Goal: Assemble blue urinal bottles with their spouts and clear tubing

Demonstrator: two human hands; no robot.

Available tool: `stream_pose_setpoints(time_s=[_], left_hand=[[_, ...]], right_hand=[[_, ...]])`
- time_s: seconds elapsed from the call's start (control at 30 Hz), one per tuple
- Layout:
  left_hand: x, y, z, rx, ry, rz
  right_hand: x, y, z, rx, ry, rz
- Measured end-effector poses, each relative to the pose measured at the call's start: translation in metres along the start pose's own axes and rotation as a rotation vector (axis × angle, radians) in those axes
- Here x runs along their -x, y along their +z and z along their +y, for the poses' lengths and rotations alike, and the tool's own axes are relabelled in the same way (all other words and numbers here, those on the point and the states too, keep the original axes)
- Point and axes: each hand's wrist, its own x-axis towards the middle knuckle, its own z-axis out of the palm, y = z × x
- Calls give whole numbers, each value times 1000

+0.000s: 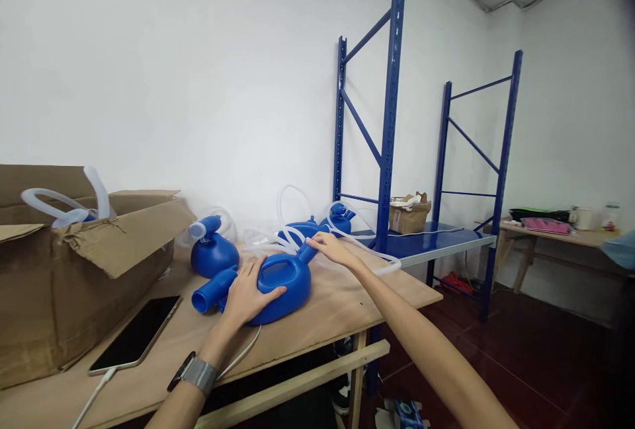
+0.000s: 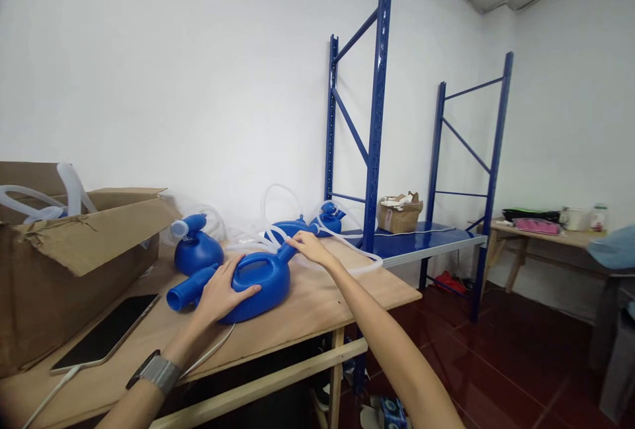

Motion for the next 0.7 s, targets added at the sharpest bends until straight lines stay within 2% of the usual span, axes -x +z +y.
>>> stream_pose_setpoints(time_s=[0.3,0.53,0.63,0.7], left_hand=[[-1,-1,1,6,18,-28],[0,-3,1,37,9,-19],[2,-3,3,52,25,-6],[3,-2,7,44,18,-10]], right_hand=[[5,14,2,-494,172,60],[8,12,1,-566,204,109],[15,17,2,-660,190,189],[21,25,4,-767,243,279]])
